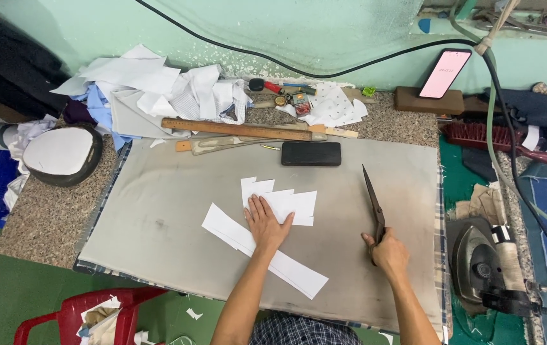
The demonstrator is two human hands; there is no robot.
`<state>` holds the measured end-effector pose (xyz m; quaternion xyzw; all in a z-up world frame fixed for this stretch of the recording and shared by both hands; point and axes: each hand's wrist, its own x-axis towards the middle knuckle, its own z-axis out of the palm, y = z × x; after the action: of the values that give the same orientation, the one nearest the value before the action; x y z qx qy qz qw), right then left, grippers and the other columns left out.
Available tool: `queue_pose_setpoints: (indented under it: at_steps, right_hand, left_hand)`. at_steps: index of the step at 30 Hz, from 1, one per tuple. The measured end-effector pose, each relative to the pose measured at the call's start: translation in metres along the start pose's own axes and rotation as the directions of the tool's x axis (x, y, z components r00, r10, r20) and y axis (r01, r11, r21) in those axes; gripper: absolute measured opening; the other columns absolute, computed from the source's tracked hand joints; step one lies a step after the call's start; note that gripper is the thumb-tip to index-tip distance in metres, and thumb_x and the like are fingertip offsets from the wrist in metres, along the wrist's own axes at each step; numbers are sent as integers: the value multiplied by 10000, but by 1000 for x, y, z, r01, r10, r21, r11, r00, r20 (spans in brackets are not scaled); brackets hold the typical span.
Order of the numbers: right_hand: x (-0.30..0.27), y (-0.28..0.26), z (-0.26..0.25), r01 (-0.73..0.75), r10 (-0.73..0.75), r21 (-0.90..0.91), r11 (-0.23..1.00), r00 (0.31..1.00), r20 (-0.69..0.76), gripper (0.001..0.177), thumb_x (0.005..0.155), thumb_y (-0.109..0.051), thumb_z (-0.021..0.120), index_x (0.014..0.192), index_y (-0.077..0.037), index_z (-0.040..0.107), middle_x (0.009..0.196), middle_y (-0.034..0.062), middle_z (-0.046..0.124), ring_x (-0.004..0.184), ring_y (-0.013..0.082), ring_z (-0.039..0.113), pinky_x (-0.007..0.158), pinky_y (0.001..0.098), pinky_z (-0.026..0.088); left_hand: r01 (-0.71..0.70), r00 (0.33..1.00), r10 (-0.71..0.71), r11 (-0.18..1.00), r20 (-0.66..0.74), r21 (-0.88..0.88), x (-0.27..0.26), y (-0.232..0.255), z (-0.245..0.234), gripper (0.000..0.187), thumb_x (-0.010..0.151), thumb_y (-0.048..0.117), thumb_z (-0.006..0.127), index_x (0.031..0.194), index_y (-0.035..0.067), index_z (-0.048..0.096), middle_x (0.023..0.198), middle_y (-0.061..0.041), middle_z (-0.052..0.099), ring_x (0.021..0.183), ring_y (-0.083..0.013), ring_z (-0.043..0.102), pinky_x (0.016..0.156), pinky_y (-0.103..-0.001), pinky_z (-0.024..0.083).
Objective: The person uses a ruler and pencil to draw straight lines on a large sheet of white paper. Then, using a pair of scissors, they cut along the drawn lines to separate the paper into several smaller rectangular pieces.
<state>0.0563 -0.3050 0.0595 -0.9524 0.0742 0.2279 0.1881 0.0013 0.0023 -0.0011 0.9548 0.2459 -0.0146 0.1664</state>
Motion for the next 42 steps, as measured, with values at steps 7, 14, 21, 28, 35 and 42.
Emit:
queue_pose_setpoints:
  at_steps: [7, 14, 21, 28, 35, 42]
  right_hand:
    - [4, 5, 0, 25, -25, -4, 1000, 1000, 17, 756, 946, -583, 629, 1388, 28, 578, 1168, 335, 748, 1131, 470, 725, 898, 551, 580]
    - [17, 17, 4, 70, -63, -61, 996, 993, 101, 619, 975, -633, 476, 1213, -64, 518, 959, 225, 758, 889, 452, 710, 744, 511, 542]
    - [31, 22, 9, 69, -33, -208, 976, 984, 172, 668, 990, -683, 406, 1204, -59, 516, 1013, 215, 777, 930, 432, 731, 749, 508, 561]
    - [33, 27, 17, 95, -68, -220, 971, 990, 126, 680, 986, -682, 411, 1208, -48, 516, 989, 253, 780, 919, 473, 725, 767, 530, 559]
    - [3, 12, 14, 34, -25, -92, 995, 995, 97, 633, 995, -610, 496, 1225, -21, 534, 1027, 247, 749, 929, 459, 707, 750, 525, 548]
    - [-59, 12, 41, -87, 78, 49, 995, 984, 162, 641, 975, -579, 591, 1251, -2, 542, 1040, 189, 741, 903, 349, 706, 724, 461, 579]
  left_hand:
    - [25, 991, -20, 999, 132, -38, 0, 6, -15, 936, 1008, 646, 442, 1585, -65, 249, 1683, -303, 145, 1586, -401, 91, 1271, -549, -5]
    - [-3, 998, -18, 930, -56, -368, -43, -15, 26, 473, 1010, 464, 484, 1211, 49, 585, 1176, -174, 520, 1127, -311, 473, 966, -439, 323]
    - [534, 638, -632, -47, 439, -844, -217, -66, -115, 559, 869, 368, 690, 1289, 0, 721, 1184, -141, 789, 1048, -260, 712, 933, -390, 565]
    - [918, 321, -832, 391, 452, 69, -395, -252, 55, 1059, 847, 827, 497, 1613, 139, 248, 1625, -143, 397, 1461, -382, 457, 1200, -543, 412]
    - [393, 865, -455, 876, -212, -279, -325, -230, 71, 438, 907, 413, 661, 1238, 130, 703, 1147, -80, 771, 1015, -285, 750, 886, -449, 602]
    - [-486, 871, 431, 826, -236, -286, -196, -110, -32, 286, 1037, 247, 580, 1169, 28, 708, 1192, -137, 722, 1127, -293, 651, 1036, -463, 480]
